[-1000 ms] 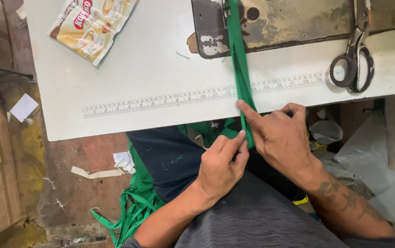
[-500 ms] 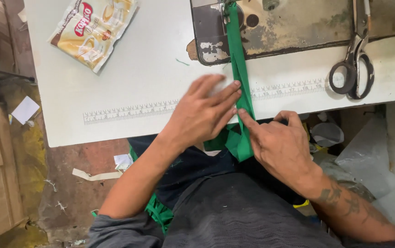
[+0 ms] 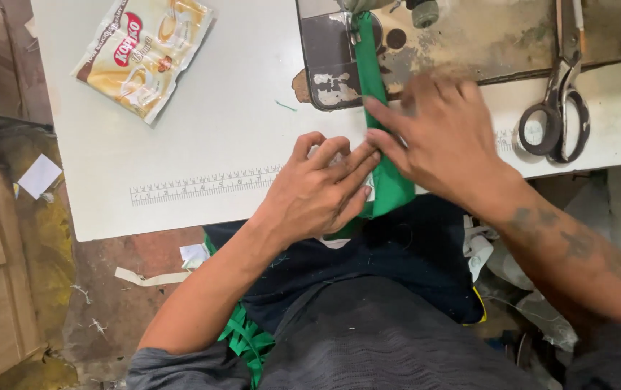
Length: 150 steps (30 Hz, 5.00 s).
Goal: Sewing green fabric strips using an industrial sewing machine in a factory setting.
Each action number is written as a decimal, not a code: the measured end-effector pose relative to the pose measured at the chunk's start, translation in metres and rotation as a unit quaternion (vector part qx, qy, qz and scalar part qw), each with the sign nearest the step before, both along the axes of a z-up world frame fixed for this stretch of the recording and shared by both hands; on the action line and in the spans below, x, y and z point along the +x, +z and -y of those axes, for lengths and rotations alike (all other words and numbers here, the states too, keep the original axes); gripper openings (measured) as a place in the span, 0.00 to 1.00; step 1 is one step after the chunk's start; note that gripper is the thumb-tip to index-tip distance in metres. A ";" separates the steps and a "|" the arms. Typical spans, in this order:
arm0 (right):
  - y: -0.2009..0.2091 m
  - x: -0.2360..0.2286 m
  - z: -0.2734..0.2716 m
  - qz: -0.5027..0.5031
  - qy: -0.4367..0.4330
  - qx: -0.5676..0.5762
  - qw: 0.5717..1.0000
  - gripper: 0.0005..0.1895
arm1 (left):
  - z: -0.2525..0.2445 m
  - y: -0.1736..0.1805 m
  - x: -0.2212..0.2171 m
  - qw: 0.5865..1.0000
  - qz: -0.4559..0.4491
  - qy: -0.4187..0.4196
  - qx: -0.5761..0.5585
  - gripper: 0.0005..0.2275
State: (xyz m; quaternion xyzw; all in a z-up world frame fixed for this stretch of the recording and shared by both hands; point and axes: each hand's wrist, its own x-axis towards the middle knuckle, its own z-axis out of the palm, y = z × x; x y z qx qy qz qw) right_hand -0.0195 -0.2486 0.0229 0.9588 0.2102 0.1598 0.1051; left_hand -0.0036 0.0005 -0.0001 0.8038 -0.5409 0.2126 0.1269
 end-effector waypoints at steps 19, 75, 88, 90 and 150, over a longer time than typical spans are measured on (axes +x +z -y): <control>0.007 -0.094 -0.018 -0.309 -0.054 0.263 0.912 0.24 | -0.003 0.003 0.009 0.999 -0.031 -0.022 -0.004 0.19; -0.024 0.043 0.034 -0.112 0.120 0.133 0.977 0.44 | -0.008 0.007 0.102 0.984 -0.115 -0.132 0.033 0.22; -0.014 -0.022 -0.013 -0.091 -0.005 0.342 0.935 0.35 | 0.002 0.017 0.005 0.994 -0.054 0.074 0.055 0.25; -0.029 -0.065 -0.028 -0.057 -0.025 0.357 0.932 0.19 | 0.001 0.029 -0.064 0.892 -0.297 0.126 -0.318 0.08; -0.032 -0.008 0.032 -0.150 0.149 0.197 0.957 0.40 | -0.009 0.008 0.012 0.990 -0.134 -0.048 -0.001 0.23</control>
